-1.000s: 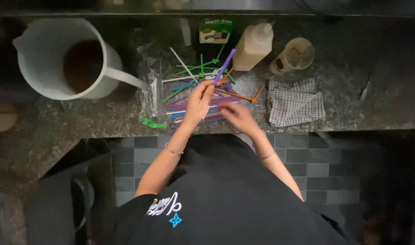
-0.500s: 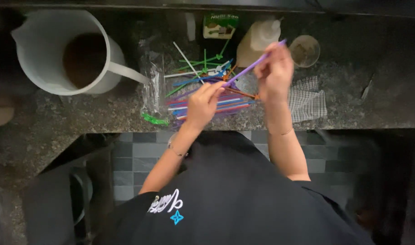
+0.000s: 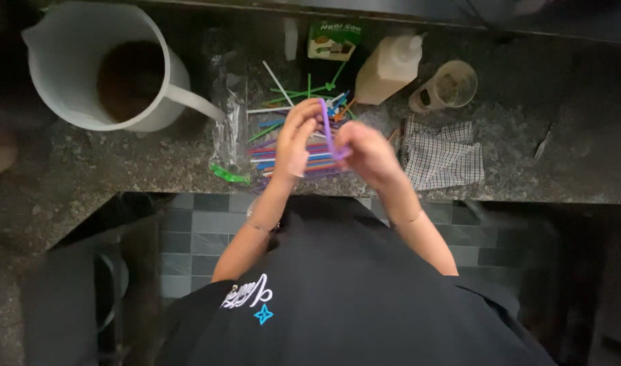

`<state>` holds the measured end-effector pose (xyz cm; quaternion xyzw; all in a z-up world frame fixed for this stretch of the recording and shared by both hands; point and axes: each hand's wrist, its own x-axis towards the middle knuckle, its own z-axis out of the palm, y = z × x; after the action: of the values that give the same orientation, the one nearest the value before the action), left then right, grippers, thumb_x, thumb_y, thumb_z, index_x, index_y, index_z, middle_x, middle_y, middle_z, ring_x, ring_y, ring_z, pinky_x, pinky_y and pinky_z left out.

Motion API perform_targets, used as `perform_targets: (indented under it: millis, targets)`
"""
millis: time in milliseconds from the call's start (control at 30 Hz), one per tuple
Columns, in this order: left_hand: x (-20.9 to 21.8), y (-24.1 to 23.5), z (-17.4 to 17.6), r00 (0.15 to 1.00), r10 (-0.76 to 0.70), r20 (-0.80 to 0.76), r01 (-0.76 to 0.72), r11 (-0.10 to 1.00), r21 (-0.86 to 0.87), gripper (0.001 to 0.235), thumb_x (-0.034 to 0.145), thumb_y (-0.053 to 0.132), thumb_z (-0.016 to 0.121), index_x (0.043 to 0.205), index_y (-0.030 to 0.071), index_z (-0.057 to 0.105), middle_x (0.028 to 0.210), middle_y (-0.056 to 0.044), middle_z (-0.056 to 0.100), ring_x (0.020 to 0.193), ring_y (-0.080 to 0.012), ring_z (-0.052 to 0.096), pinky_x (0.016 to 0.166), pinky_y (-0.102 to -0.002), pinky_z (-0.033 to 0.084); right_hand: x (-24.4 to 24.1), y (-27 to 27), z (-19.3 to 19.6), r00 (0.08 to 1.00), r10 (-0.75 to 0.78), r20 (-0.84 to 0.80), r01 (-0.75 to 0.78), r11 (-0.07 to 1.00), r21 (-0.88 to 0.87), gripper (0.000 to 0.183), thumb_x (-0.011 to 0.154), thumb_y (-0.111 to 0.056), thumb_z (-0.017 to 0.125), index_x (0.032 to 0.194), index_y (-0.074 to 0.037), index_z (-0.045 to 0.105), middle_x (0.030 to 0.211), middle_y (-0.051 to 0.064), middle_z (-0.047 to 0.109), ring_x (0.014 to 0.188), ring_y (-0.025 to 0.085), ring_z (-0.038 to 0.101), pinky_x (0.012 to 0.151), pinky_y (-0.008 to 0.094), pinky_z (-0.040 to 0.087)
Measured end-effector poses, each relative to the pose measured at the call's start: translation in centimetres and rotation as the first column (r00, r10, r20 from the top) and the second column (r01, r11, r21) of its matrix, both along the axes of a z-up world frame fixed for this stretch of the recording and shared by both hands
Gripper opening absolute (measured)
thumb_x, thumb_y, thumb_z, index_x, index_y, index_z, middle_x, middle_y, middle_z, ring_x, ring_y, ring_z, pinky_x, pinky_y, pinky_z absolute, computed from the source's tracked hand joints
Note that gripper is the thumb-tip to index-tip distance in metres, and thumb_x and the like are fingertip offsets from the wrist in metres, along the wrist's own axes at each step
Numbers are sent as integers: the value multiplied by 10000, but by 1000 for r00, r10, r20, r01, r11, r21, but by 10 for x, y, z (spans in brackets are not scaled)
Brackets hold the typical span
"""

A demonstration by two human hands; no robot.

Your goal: Knotting colorful plastic straws on a counter.

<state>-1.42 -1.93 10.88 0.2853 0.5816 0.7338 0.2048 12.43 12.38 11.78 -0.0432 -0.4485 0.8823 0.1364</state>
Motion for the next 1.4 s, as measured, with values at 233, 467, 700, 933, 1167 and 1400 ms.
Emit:
perform_targets:
  millis: [233, 467, 700, 933, 1167, 1400]
  targets:
    - [17, -5, -6, 928, -190, 319, 186, 982, 46, 189, 986, 98, 685, 1140, -7, 717, 1266, -26, 506, 1104, -122, 603, 932, -284, 549, -8, -19, -24, 907, -113, 406, 39, 982, 186, 334, 1107, -330, 427, 1153, -51, 604, 979, -24, 636, 861, 66, 623, 742, 264, 556]
    - [26, -9, 9, 997, -81, -18, 77, 982, -170, 146, 982, 58, 721, 1126, 35, 737, 1132, -36, 663, 989, -118, 719, 853, -258, 618, -11, -36, -8, 809, -540, 234, 267, 691, 672, 263, 1117, -169, 534, 1285, -10, 660, 891, -8, 647, 719, 44, 545, 622, 208, 465]
    - [24, -18, -6, 982, -52, 180, 80, 985, -151, 206, 994, 117, 701, 1161, -3, 685, 1095, -21, 701, 1005, -101, 698, 870, -260, 586, -4, -50, 20, 854, -520, 9, 178, 310, 934, 396, 1058, -57, 626, 1448, 10, 618, 975, 99, 681, 798, 125, 608, 710, 268, 519]
    - [22, -30, -4, 985, -64, 163, 88, 986, -141, 170, 1087, 157, 610, 1156, 4, 629, 1035, -9, 707, 983, -86, 674, 892, -250, 559, 0, -43, -24, 808, -573, 136, 299, 597, 744, 212, 989, -79, 770, 1179, 15, 761, 993, 86, 761, 824, 104, 670, 719, 245, 544]
    - [17, -33, 18, 975, -163, -150, 101, 929, -355, 218, 1133, 235, 464, 1214, 52, 549, 840, -140, 652, 754, -246, 664, 693, -376, 493, -9, -42, 12, 853, -511, 106, 192, 497, 847, 205, 1026, -43, 677, 1213, 25, 729, 926, 101, 698, 808, 153, 646, 708, 285, 510]
    - [6, -31, 33, 985, -123, -124, 54, 889, -454, 263, 1103, 279, 475, 1251, 73, 543, 718, -119, 616, 616, -203, 634, 587, -348, 467, -11, -42, 24, 923, -374, 91, 105, 472, 875, 276, 1014, -31, 658, 1283, 22, 684, 986, 135, 692, 854, 188, 668, 750, 292, 536]
